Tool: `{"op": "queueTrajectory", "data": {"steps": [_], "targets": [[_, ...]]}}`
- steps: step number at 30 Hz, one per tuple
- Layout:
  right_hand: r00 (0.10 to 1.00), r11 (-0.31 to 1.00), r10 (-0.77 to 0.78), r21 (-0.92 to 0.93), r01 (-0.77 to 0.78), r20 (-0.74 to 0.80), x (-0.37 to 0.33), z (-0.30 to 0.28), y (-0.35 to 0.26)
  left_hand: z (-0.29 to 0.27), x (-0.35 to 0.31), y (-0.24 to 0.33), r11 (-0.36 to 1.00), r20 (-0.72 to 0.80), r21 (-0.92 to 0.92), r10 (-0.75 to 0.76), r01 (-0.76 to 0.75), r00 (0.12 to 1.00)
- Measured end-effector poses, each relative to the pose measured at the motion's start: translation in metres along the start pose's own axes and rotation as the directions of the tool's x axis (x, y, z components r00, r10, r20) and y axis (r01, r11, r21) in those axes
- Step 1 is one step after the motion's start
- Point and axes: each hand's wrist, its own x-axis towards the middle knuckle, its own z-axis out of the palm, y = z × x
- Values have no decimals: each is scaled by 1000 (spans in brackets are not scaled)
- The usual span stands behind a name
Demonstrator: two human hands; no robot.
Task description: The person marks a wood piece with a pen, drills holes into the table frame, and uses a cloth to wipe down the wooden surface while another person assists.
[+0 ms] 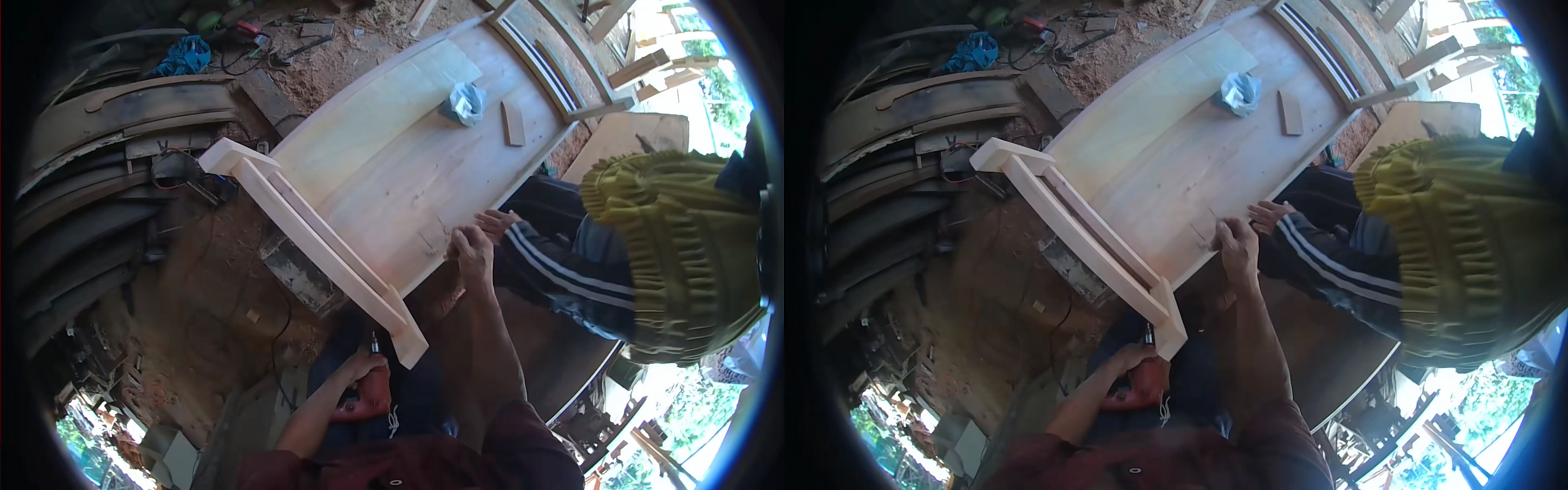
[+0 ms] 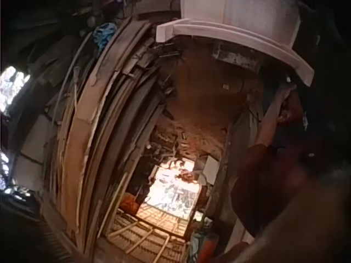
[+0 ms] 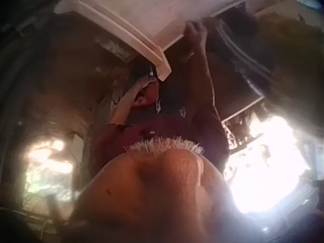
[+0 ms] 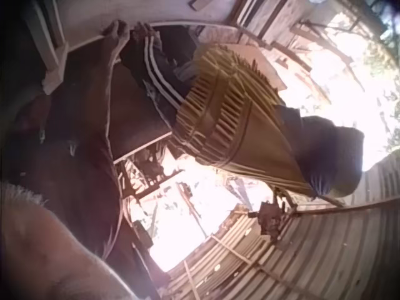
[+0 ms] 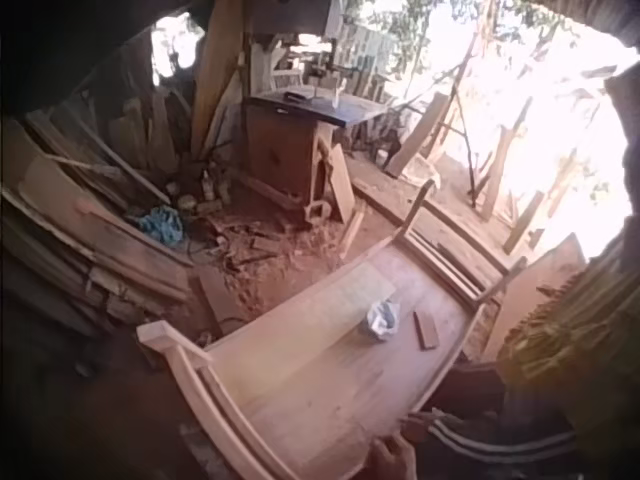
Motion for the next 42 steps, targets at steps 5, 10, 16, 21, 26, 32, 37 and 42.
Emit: {"op": "queueTrajectory", "data": {"steps": [5, 10, 16, 21, 26, 32, 37, 42], "targets": [[958, 939, 277, 231, -253, -76, -80, -45, 60, 46, 32, 10, 968, -12, 243, 73, -68, 997], [995, 993, 103, -62, -103, -2, -76, -35, 92, 94, 52, 14, 894, -84, 385, -213, 229, 973], [893, 806, -427, -389, 446, 138, 7, 7, 85, 119, 106, 15, 928, -108, 346, -107, 138, 988], [935, 922, -346, -212, 325, -73, 15, 5, 83, 101, 182, 26, 752, -250, 659, 228, -7, 941], [920, 926, -131, 286, 247, -370, -31, -26, 162, 92, 251, 33, 638, -152, 743, 455, -202, 877], [932, 991, 2, 123, 45, -362, -36, -41, 304, 68, 336, 51, 620, -81, 592, 682, -515, 727], [998, 999, -24, 29, 25, -50, 2, -44, 376, 68, 341, 102, 608, -145, 585, 730, -537, 668], [893, 929, -201, 368, 43, 403, 29, -51, 400, 85, 340, 136, 352, -41, 760, 864, -546, 501]]}}
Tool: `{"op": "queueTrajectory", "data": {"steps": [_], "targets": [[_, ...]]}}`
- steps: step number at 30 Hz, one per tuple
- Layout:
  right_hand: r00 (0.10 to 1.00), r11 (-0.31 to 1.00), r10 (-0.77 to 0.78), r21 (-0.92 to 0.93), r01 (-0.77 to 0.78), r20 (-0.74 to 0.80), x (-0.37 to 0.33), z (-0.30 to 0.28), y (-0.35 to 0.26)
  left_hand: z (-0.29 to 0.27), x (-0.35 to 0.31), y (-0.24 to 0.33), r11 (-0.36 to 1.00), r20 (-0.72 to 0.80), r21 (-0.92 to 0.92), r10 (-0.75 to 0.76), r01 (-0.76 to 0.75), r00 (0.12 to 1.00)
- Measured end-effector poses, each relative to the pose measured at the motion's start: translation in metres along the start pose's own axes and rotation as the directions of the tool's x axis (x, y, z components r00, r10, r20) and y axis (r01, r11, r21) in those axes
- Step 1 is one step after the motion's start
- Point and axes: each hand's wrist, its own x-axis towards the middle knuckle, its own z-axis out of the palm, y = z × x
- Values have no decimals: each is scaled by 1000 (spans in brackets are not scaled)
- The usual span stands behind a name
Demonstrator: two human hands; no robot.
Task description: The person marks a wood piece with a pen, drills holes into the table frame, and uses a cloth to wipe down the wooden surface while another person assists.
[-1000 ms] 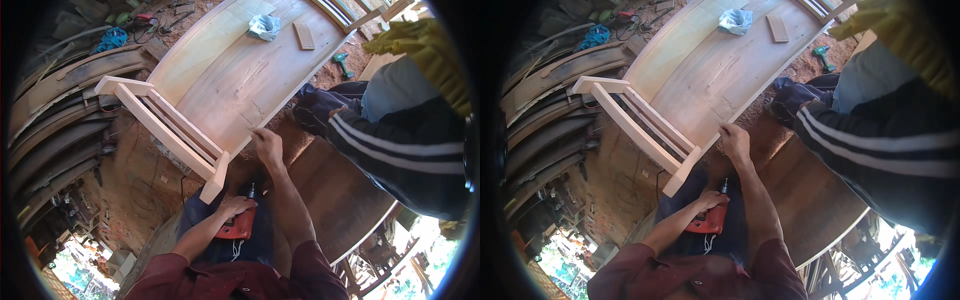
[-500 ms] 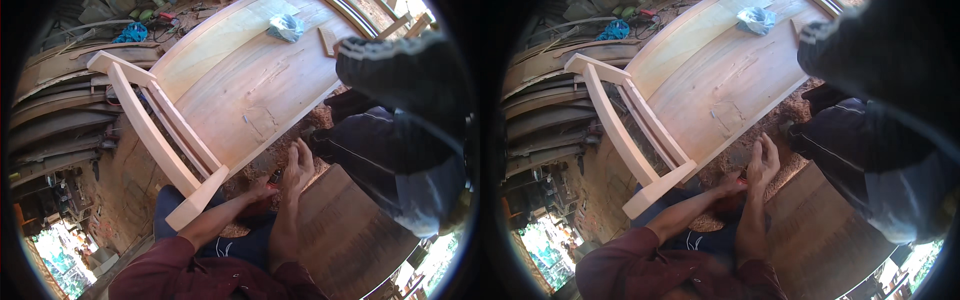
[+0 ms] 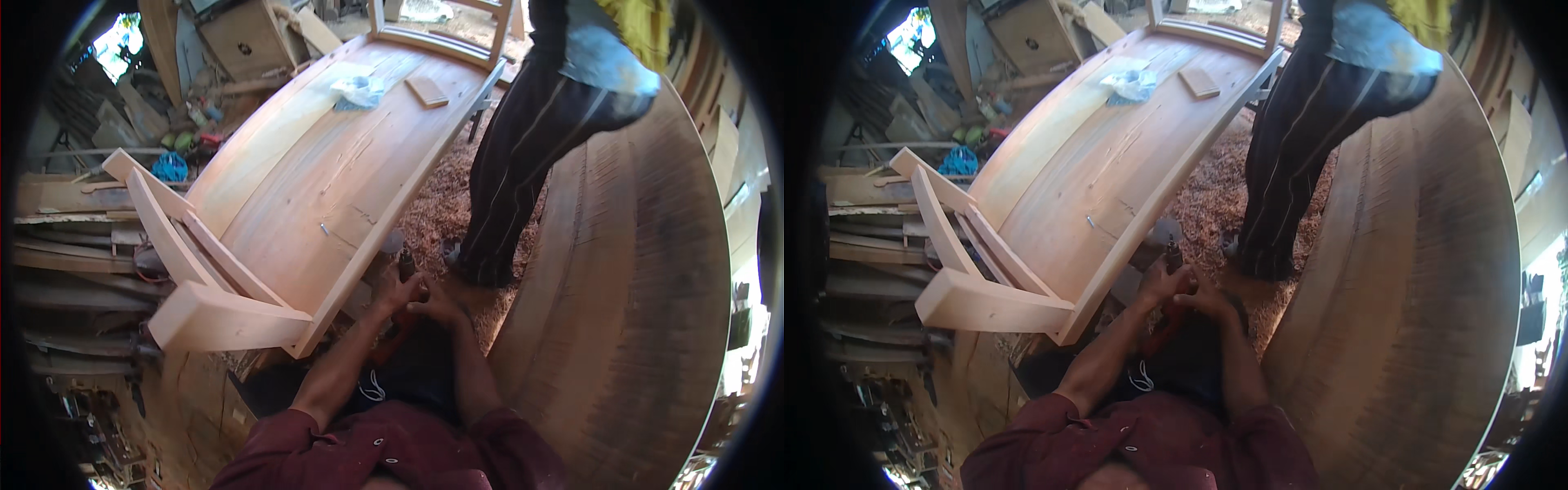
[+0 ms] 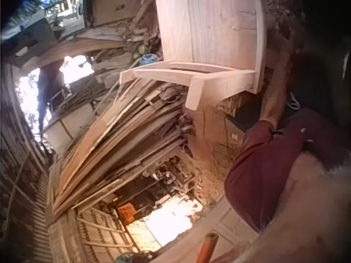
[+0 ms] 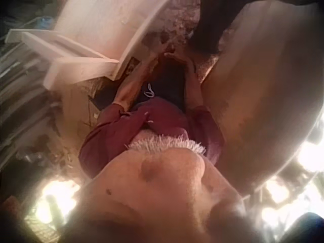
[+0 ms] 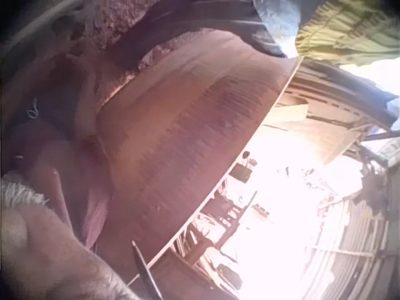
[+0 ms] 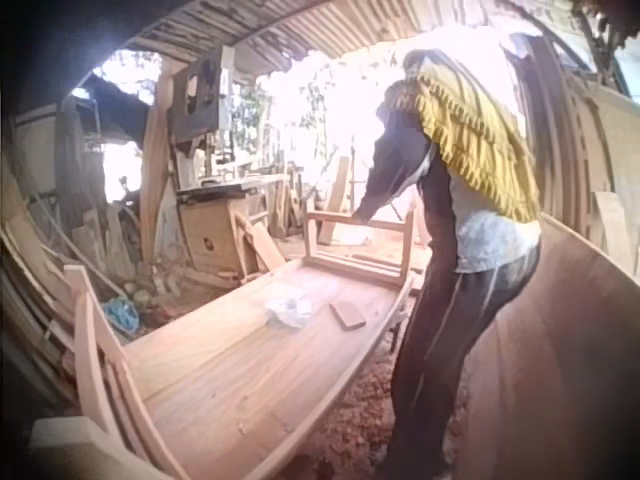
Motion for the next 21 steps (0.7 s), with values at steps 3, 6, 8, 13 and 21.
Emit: {"op": "queueTrajectory", "data": {"steps": [3, 6, 8, 13, 21], "targets": [[992, 992, -123, -1, 123, -43, 12, 4, -21, 17, 12, 7, 963, -214, 214, 207, -161, 955], [906, 918, -396, -60, 392, -150, 2, 6, -50, 9, 12, 35, 991, -101, 66, 125, -119, 987], [906, 929, -369, -74, 361, -206, 4, -7, -50, 13, 1, 69, 968, -198, 210, 179, -136, 964], [822, 962, -226, -253, 103, -522, 28, -60, 2, -1, -55, 236, 778, 320, -387, 616, -494, 720], [597, 696, -318, -609, -381, -737, 89, -151, 78, -8, -115, 334, 462, 476, -877, 808, 129, 348]]}}
